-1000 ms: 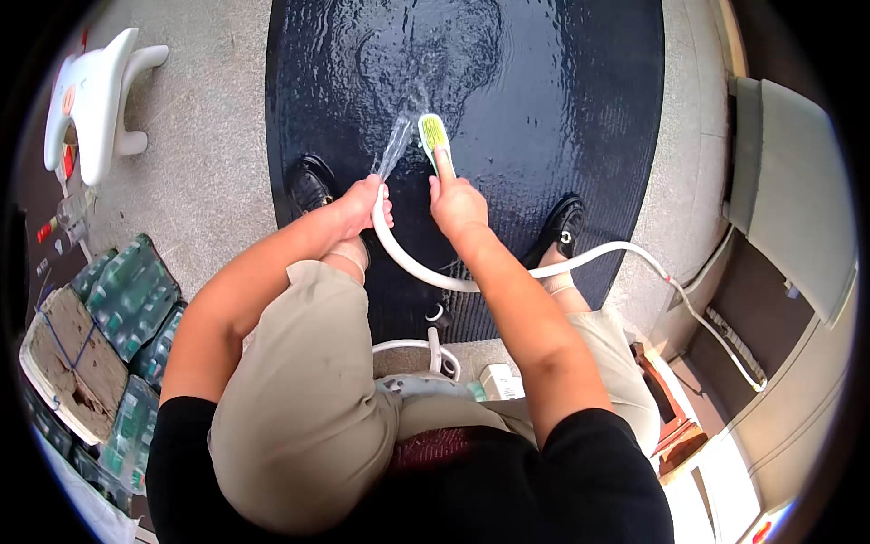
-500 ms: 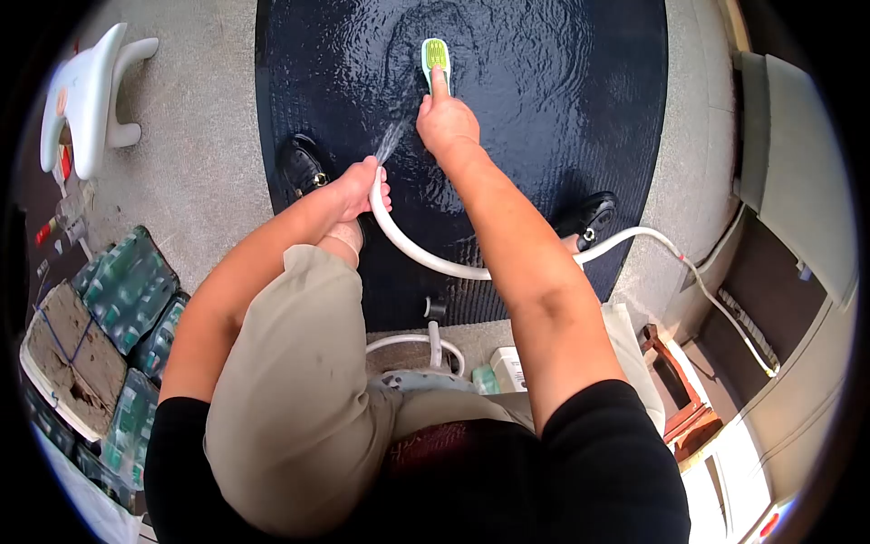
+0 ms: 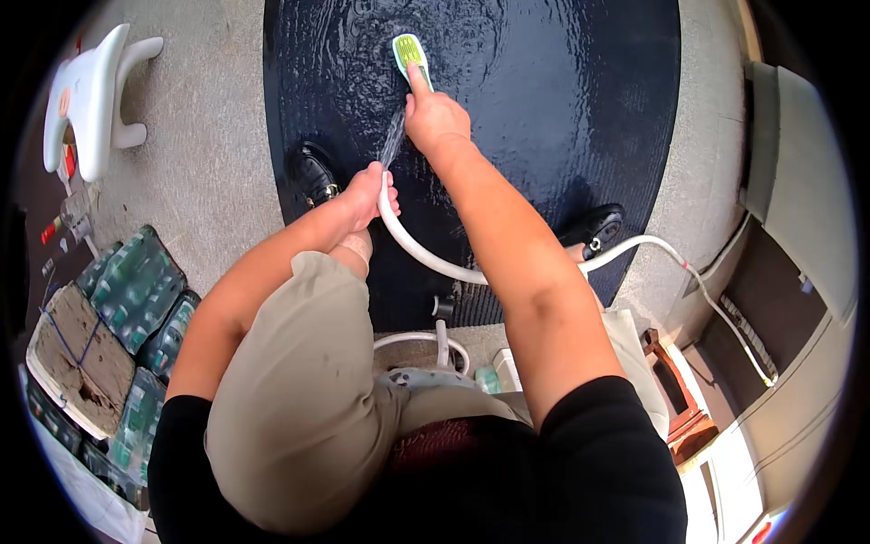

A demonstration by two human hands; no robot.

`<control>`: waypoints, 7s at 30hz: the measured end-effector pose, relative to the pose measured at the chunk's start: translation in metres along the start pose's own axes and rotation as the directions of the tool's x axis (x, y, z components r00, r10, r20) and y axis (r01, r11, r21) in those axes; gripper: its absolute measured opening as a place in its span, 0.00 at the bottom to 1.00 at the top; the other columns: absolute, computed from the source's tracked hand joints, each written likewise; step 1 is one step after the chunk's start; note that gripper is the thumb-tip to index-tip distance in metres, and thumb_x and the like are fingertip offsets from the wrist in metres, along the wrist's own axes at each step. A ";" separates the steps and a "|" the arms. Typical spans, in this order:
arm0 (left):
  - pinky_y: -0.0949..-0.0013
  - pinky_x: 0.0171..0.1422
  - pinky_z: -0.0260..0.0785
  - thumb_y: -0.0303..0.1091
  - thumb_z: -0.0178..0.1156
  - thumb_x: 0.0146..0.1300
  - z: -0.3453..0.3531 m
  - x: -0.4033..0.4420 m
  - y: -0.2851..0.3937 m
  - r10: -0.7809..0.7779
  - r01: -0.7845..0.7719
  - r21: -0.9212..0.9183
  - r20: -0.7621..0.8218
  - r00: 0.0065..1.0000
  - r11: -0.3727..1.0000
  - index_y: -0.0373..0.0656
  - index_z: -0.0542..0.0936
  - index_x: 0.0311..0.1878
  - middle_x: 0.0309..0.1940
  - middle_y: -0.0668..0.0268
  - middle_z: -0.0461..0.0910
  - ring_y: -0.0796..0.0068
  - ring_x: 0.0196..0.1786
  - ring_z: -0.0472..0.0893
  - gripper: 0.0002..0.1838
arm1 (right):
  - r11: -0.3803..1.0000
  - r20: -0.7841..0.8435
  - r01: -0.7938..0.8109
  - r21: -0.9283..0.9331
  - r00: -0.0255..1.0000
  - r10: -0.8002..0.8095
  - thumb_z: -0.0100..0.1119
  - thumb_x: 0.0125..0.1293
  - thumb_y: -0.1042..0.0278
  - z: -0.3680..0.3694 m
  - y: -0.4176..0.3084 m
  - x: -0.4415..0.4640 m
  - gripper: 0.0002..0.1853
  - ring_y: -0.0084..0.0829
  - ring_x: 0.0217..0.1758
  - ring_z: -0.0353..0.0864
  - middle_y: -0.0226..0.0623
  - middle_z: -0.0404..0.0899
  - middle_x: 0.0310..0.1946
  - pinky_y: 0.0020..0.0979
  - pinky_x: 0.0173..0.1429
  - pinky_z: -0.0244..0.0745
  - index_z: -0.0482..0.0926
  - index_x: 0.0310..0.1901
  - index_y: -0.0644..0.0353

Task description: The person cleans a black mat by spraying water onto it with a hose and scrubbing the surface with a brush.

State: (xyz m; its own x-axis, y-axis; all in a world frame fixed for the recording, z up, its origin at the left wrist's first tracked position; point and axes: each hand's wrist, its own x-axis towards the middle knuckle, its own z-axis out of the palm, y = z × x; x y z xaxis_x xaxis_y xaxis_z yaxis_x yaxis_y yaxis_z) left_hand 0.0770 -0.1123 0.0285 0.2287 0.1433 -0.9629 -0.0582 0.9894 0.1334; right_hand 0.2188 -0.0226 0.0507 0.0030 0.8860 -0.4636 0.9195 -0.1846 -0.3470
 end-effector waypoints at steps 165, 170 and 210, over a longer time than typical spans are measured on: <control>0.61 0.25 0.69 0.36 0.40 0.62 0.041 0.016 0.033 0.151 -0.151 0.002 0.023 0.988 0.989 0.43 0.67 0.31 0.17 0.63 0.67 0.67 0.16 0.69 0.09 | 0.993 0.025 -0.109 0.049 0.994 0.107 0.52 0.68 0.61 -0.002 0.098 -0.077 0.32 0.51 0.31 0.81 0.50 0.80 0.29 0.48 0.39 0.76 0.55 0.72 0.37; 0.61 0.27 0.70 0.40 0.37 0.66 0.042 0.023 0.025 0.163 -0.167 0.089 0.053 0.985 0.982 0.45 0.66 0.33 0.17 0.65 0.66 0.68 0.18 0.70 0.12 | 0.990 0.101 -0.127 -0.056 0.986 0.132 0.53 0.67 0.59 0.003 0.101 -0.107 0.31 0.50 0.29 0.81 0.49 0.79 0.26 0.47 0.37 0.77 0.57 0.72 0.38; 0.62 0.25 0.70 0.37 0.37 0.64 0.054 0.020 0.008 0.100 -0.158 0.290 0.206 0.973 0.944 0.40 0.68 0.31 0.18 0.62 0.68 0.68 0.17 0.70 0.13 | 0.909 -0.092 -0.408 0.091 0.905 0.415 0.46 0.71 0.55 -0.032 0.119 -0.028 0.28 0.53 0.36 0.82 0.53 0.81 0.31 0.49 0.43 0.76 0.56 0.71 0.39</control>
State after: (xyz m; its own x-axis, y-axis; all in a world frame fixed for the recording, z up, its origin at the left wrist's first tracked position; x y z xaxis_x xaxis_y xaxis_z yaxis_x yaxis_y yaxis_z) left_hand 0.1336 -0.1000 0.0233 0.4169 0.2435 -0.8757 0.1910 0.9185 0.3463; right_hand 0.3409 -0.0564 0.0481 0.4208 0.7643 -0.4886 0.7982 -0.5679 -0.2008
